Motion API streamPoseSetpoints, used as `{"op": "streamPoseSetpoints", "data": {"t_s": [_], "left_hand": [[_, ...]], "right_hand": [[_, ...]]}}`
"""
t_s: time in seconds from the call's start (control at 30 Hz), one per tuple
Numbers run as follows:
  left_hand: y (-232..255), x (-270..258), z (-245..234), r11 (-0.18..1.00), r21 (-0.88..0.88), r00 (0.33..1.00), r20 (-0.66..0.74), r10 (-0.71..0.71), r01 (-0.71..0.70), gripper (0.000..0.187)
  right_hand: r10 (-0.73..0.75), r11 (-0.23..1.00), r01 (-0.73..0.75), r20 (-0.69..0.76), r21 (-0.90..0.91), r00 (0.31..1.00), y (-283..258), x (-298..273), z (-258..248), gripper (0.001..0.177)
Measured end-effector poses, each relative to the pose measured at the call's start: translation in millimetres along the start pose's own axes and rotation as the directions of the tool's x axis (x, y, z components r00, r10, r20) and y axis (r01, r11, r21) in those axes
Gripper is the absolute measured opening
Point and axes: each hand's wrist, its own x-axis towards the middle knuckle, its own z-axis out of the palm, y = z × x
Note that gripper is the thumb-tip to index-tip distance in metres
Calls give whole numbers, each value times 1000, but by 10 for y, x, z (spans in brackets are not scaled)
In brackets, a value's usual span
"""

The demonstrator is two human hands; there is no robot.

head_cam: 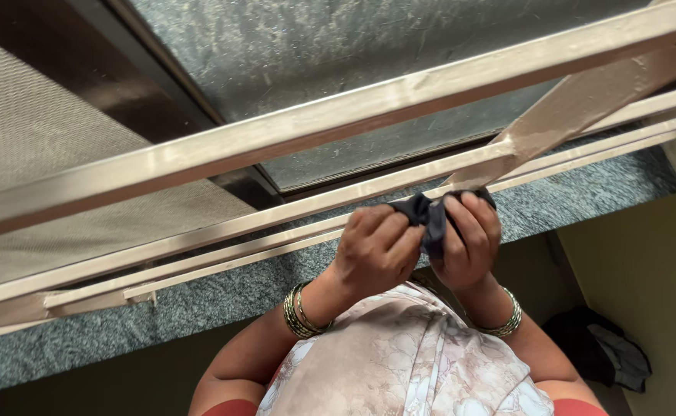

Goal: The person wipes the horizontal and vertical bars of a window frame using a dark cloth. They systematically clean the metal bars, moving from one section to another while holding the frame steady with their other hand.

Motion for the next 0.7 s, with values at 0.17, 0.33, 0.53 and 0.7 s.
{"op": "streamPoseSetpoints", "data": {"t_s": [0.17, 0.33, 0.53, 0.7], "left_hand": [[34, 50, -267, 965, 145, 976, -8, -217, 216, 21], [-12, -264, -337, 928, 121, 936, -23, -351, 351, 27], [6, -574, -514, 876, 224, 904, -102, -415, 428, 44], [130, -603, -376, 796, 416, 898, -180, -402, 440, 53]], "right_hand": [[75, 996, -86, 261, 28, 962, -223, 293, 202, 23], [24, 973, -99, 335, 208, 942, -292, 489, 296, 24], [-107, 937, -36, 385, 347, 917, -458, 686, 472, 28], [-150, 926, -7, 386, 378, 910, -498, 692, 371, 23]]}}
